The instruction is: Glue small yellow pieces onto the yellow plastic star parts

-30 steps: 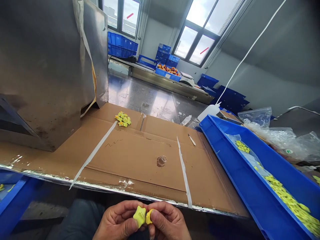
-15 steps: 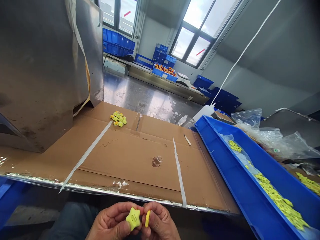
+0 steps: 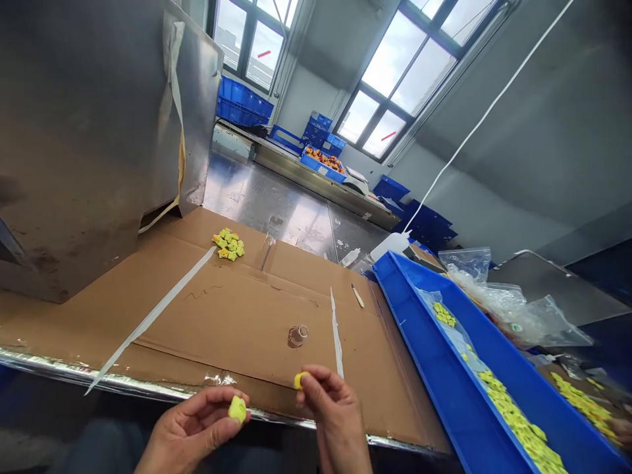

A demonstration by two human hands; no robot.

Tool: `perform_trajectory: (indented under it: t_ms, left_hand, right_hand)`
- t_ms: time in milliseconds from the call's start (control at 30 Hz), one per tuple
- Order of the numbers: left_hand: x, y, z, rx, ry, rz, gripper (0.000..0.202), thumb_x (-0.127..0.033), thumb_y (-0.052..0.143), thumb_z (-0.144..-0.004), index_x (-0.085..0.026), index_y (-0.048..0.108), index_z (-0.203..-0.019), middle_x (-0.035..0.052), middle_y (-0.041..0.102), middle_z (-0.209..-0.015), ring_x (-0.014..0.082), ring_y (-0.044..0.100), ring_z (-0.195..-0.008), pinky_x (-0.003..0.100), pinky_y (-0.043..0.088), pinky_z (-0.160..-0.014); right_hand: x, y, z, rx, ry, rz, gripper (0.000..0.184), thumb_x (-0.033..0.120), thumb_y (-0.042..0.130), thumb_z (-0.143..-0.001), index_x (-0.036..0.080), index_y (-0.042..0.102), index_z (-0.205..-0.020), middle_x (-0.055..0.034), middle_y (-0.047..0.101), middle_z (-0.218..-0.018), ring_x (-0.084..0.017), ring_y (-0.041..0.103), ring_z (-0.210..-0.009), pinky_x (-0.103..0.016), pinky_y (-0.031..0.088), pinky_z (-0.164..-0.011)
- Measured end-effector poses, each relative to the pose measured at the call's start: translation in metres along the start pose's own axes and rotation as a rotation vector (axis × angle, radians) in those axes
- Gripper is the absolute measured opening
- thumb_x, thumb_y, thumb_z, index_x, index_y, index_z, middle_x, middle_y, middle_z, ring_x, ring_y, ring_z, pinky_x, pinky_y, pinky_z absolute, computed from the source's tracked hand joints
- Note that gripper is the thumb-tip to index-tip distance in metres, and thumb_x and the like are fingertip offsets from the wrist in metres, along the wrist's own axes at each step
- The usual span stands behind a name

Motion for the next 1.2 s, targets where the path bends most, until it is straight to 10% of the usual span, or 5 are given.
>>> perform_trajectory:
  t_ms: [200,1200]
  left_hand:
    - [0.002,-0.009,-0.015,-0.016,-0.11,0.089,0.021,-0.024,0.079,-0.063,-0.015,0.075,-0.081,0.0052,0.077,-0.077,0.0181,0.068,-0.076,0.024,0.055,-0.073]
    - [0.002,-0.008,-0.011,-0.019,-0.083,0.068,0.026,-0.028,0.081,-0.058,-0.019,0.075,-0.082,0.0046,0.077,-0.08,0.0181,0.067,-0.079,0.019,0.053,-0.072]
  right_hand:
    - [0.045,0.0,-0.033,0.037,-0.104,0.245,0.024,0.032,0.079,-0.065,0.011,0.072,-0.076,-0.0023,0.067,-0.06,-0.011,0.058,-0.053,-0.021,0.047,-0.053]
    - [0.061,0.023,-0.076,0.114,-0.543,1.318,0.013,0.02,0.06,-0.078,0.019,0.073,-0.075,-0.0031,0.065,-0.07,-0.019,0.061,-0.064,-0.028,0.039,-0.06]
Point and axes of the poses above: each hand's wrist, its own z-axis away from the middle knuckle, its own y-axis out of the palm, x = y × z, the point moved 6 cm from there along -z, towards the middle knuckle
